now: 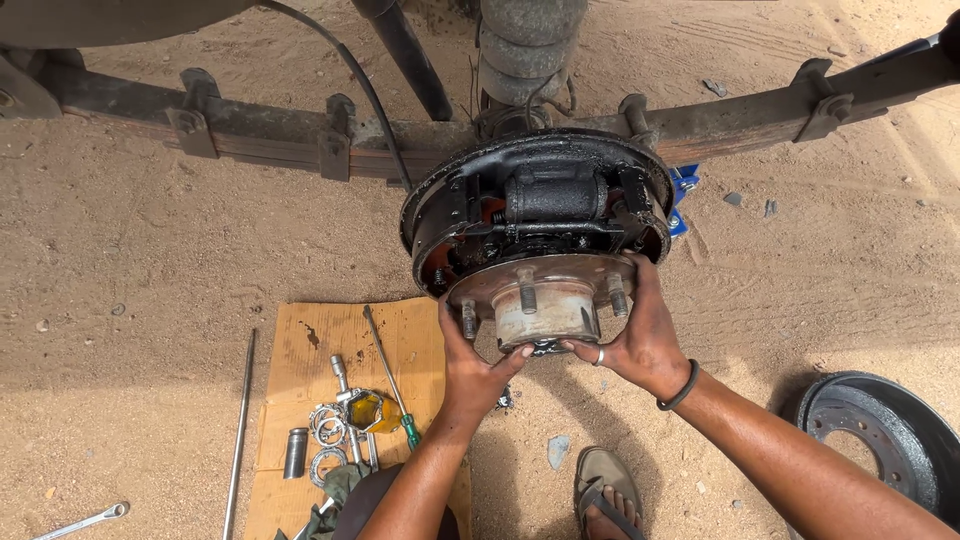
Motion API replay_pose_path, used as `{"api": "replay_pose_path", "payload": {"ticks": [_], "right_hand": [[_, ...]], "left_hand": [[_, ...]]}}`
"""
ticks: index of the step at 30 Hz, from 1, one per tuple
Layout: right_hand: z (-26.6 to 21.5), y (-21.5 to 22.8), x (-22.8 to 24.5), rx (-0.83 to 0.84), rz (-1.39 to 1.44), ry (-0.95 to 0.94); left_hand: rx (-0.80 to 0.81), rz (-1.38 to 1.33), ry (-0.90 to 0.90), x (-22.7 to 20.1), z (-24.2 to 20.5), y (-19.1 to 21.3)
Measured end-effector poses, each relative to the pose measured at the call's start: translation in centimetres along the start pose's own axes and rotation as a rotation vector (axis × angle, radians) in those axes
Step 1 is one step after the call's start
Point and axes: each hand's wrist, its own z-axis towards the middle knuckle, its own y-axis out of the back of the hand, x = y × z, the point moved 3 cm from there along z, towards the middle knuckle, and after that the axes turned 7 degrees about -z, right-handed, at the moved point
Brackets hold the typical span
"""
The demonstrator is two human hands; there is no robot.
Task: Reassembling a vehicle's wheel hub and brake assembly, applying grease and fitting bearings.
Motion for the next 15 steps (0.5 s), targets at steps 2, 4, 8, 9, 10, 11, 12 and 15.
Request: {"api": "replay_pose_path", "payload": {"ticks": [2, 4, 8, 9, 10, 11, 12, 15], "right_hand": [[1.3, 1.9, 2.2, 0.060, -0.112, -0.017], [2.6, 3.9, 4.8, 0.120, -0.226, -0.039], [5.4, 6.7, 11.6, 0.353, -0.551, 0.105], [6.0, 7.0, 13.5, 0.416, -0.652, 0.178], [5.9, 7.0, 13.5, 0.420, -0.647, 0.173], [6.0, 7.1, 13.8, 0.358, -0.626, 0.256], [6.1, 7.2, 14.1, 0.294, -0.606, 0.338], [5.3, 7.6, 11.3, 0.008, -0.415, 0.454]], "left_hand": [[0.008, -0.138, 0.098, 0.9, -0.5, -0.8], [0.021, -0.278, 0.197, 1.7, -1.1, -1.6], [0.234, -0.352, 0.556, 1.7, -1.7, -3.1], [0.366, -0.333, 0.584, 1.2, -1.6, -3.2], [0.369, -0.330, 0.591, 1.2, -1.8, -2.9], [0.479, -0.110, 0.559, 1.3, -1.6, -2.5], [0.585, 0.111, 0.521, 1.5, -1.4, -2.1], [0.401, 0.020, 0.501, 1.7, -0.6, 0.1]]}}
